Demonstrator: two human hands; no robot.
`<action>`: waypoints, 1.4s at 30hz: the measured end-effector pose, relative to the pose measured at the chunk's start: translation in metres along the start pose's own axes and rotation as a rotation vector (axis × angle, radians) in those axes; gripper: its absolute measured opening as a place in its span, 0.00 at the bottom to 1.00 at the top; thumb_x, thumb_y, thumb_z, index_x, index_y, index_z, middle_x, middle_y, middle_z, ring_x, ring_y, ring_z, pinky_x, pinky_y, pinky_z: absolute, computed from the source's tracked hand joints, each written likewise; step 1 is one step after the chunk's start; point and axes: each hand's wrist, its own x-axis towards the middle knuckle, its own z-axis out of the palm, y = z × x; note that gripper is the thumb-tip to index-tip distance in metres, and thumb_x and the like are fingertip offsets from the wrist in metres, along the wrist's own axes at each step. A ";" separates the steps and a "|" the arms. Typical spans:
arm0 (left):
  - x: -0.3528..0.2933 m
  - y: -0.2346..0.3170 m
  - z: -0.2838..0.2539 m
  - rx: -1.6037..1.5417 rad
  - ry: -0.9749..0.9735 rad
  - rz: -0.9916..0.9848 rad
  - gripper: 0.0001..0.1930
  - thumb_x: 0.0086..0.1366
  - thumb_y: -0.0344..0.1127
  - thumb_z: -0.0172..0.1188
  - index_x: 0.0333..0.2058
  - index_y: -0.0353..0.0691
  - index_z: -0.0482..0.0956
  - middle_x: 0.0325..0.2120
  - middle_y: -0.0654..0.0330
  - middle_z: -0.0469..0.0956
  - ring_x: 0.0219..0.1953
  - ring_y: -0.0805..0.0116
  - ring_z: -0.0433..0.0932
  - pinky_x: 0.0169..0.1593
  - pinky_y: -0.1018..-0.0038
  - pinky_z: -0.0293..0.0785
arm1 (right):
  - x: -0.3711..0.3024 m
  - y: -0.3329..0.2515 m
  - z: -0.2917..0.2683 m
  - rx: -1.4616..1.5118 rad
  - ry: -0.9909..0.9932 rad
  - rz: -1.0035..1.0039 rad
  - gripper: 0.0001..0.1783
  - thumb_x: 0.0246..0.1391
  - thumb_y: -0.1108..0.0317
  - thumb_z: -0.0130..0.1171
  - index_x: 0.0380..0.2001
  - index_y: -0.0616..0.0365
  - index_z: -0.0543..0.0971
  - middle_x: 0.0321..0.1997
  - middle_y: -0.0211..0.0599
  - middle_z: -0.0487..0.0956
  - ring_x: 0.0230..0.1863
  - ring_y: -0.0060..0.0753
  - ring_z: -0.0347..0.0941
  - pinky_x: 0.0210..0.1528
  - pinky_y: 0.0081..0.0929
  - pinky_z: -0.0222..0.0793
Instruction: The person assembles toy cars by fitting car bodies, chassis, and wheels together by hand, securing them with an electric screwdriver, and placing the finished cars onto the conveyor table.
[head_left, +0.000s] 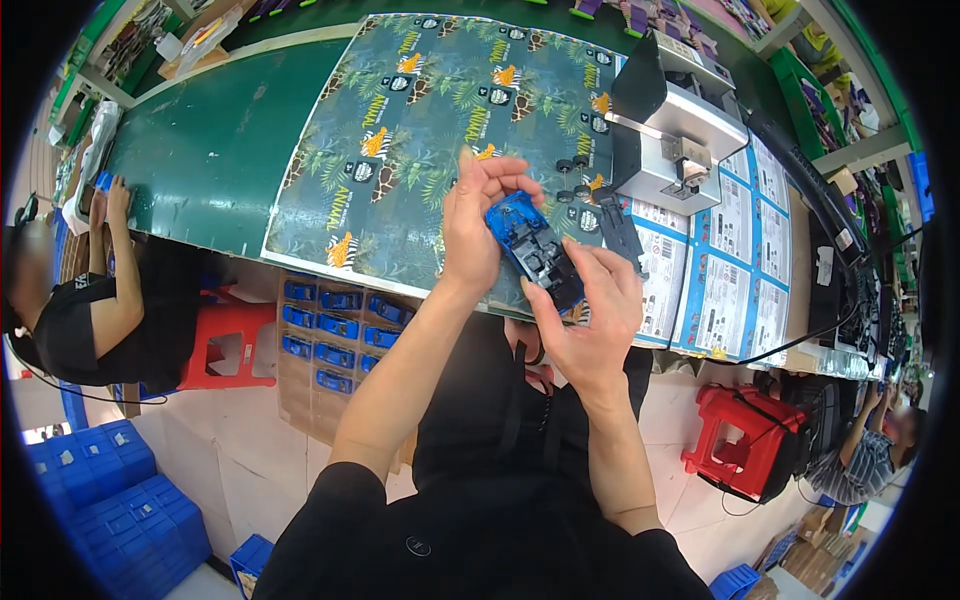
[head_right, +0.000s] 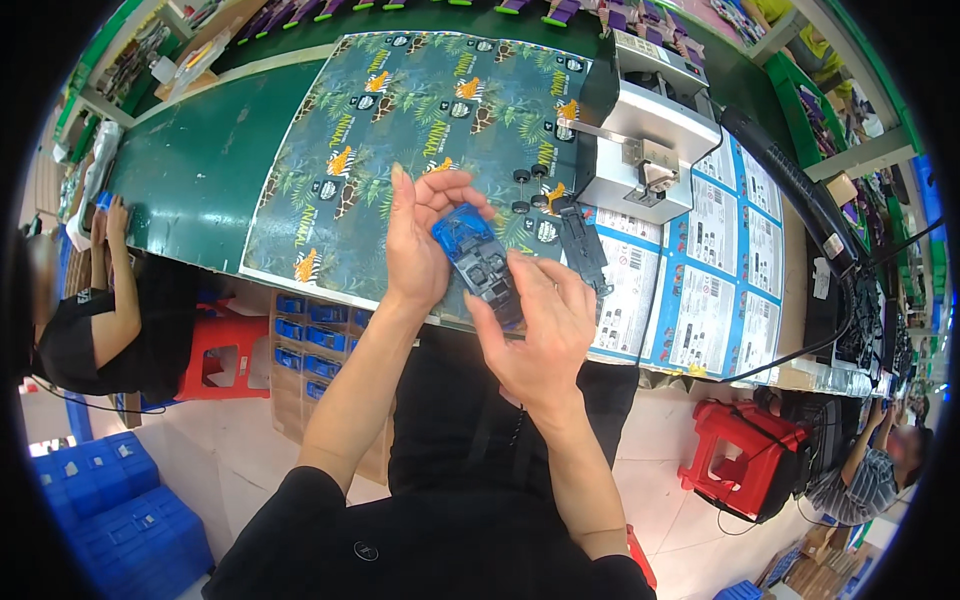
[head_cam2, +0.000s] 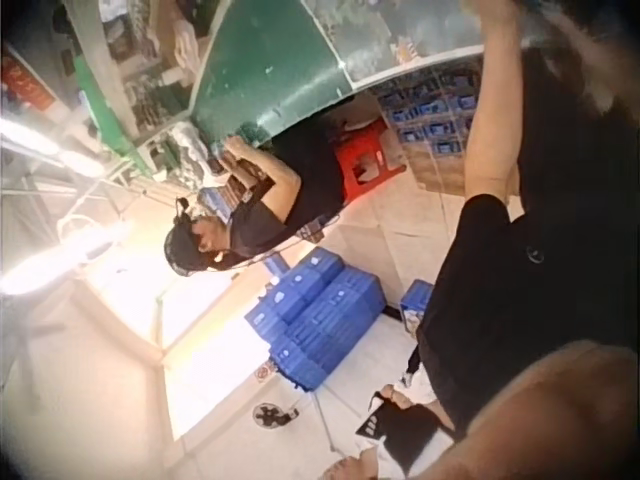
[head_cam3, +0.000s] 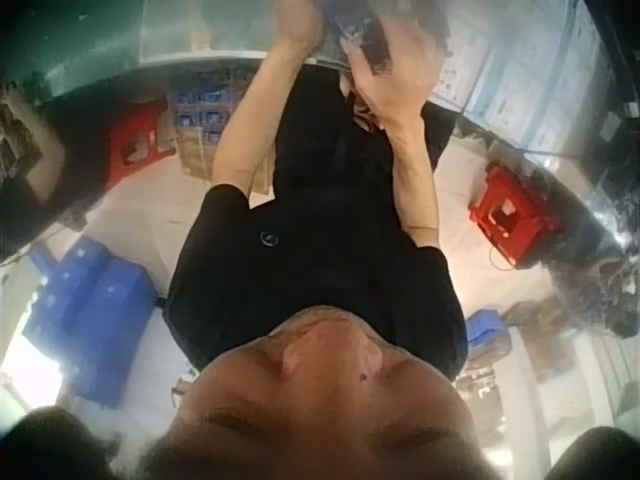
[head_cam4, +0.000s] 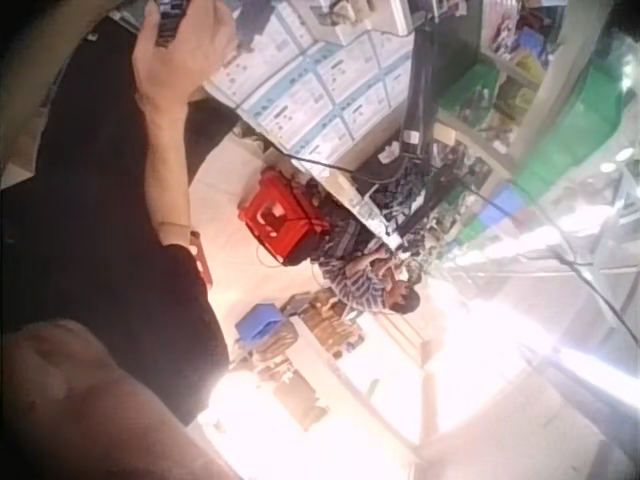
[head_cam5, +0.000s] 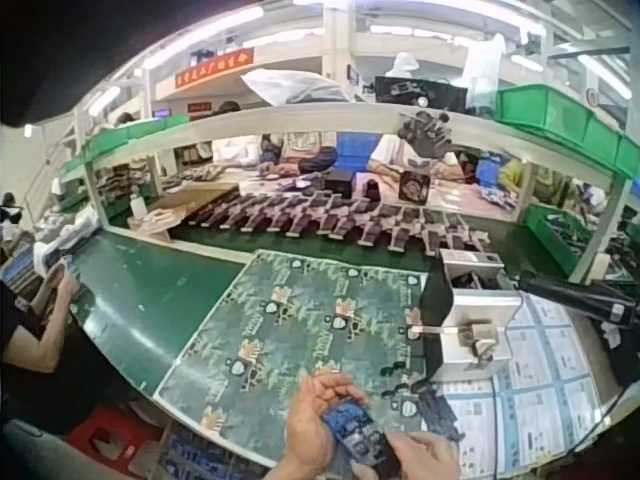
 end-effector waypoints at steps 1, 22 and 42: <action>0.000 0.000 0.000 0.001 0.000 0.000 0.34 0.74 0.60 0.35 0.44 0.28 0.74 0.31 0.53 0.79 0.35 0.68 0.78 0.42 0.73 0.75 | 0.001 0.000 0.001 -0.001 -0.001 0.002 0.30 0.34 0.68 0.75 0.46 0.63 0.79 0.39 0.38 0.82 0.43 0.41 0.76 0.45 0.35 0.66; -0.002 0.000 -0.001 0.006 -0.073 0.046 0.18 0.72 0.44 0.54 0.45 0.31 0.74 0.34 0.55 0.79 0.36 0.71 0.78 0.40 0.76 0.75 | -0.014 0.009 0.004 -0.073 -0.123 0.093 0.37 0.32 0.62 0.77 0.49 0.62 0.77 0.45 0.40 0.80 0.48 0.43 0.74 0.49 0.38 0.64; -0.081 0.005 0.035 0.018 -0.015 -0.269 0.26 0.59 0.21 0.64 0.55 0.36 0.67 0.51 0.49 0.76 0.49 0.61 0.80 0.51 0.64 0.80 | -0.051 0.008 -0.044 0.593 -0.186 0.538 0.39 0.35 0.70 0.78 0.54 0.65 0.74 0.47 0.41 0.79 0.44 0.34 0.76 0.44 0.27 0.73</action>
